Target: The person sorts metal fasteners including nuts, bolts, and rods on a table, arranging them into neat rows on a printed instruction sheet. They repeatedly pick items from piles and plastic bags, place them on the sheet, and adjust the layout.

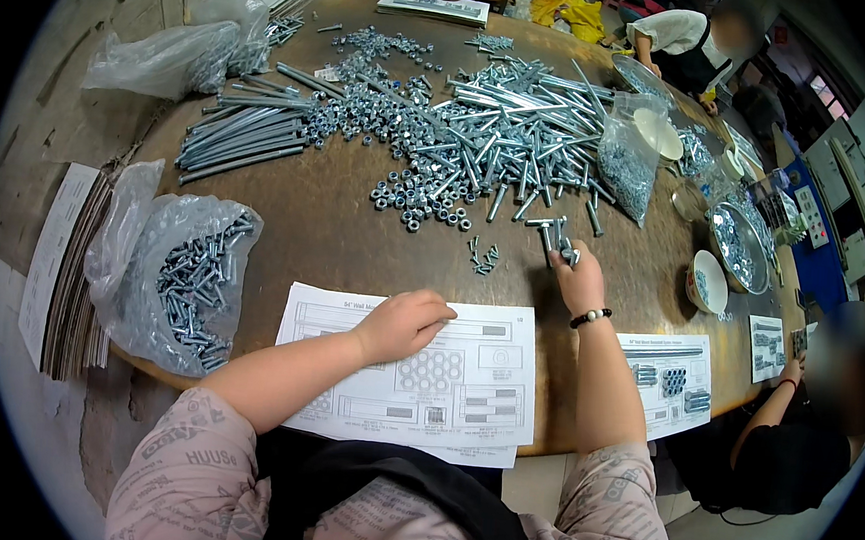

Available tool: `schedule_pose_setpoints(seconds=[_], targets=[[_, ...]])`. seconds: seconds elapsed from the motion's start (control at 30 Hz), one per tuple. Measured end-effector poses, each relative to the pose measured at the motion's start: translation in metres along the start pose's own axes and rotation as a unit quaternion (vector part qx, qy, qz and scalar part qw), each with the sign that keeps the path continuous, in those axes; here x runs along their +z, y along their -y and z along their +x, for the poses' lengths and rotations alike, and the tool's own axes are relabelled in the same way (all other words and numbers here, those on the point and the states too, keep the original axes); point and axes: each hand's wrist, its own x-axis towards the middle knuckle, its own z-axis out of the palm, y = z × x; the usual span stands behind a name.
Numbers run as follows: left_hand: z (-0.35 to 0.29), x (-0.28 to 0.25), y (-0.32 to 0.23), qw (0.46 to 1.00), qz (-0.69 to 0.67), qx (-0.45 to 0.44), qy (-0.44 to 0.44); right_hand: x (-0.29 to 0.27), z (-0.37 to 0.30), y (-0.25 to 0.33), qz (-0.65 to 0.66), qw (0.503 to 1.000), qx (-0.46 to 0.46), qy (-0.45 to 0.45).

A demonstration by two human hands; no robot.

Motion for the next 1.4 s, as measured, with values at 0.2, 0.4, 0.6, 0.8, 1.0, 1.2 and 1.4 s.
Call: schedule_pose_setpoints(seconds=[0.2,0.4,0.6,0.8,1.0,1.2,1.4], targets=[[0.012,0.000,-0.019,0.982,-0.156,-0.106,0.001,0.000,-0.066,0.055,0.382,0.897,0.064,0.214],[0.023,0.016,-0.042,0.724,-0.641,-0.255,0.027,0.001,-0.098,0.083,0.344,0.877,0.072,0.327],[0.017,0.024,-0.053,0.707,-0.646,-0.265,-0.112,0.007,-0.122,0.074,0.481,0.840,0.057,0.244],[0.018,0.012,-0.057,0.860,-0.349,-0.368,-0.056,-0.017,-0.145,0.051,0.137,0.986,-0.018,0.093],[0.000,0.050,-0.069,0.986,0.085,-0.026,0.142,-0.022,-0.167,0.031,0.110,0.991,0.050,0.048],[-0.016,0.040,-0.080,0.975,0.170,0.097,0.105,-0.029,-0.178,0.042,0.113,0.993,0.035,0.025],[-0.032,0.038,-0.081,0.991,0.011,-0.094,0.098,-0.013,-0.188,0.035,0.041,0.983,-0.142,0.105]])
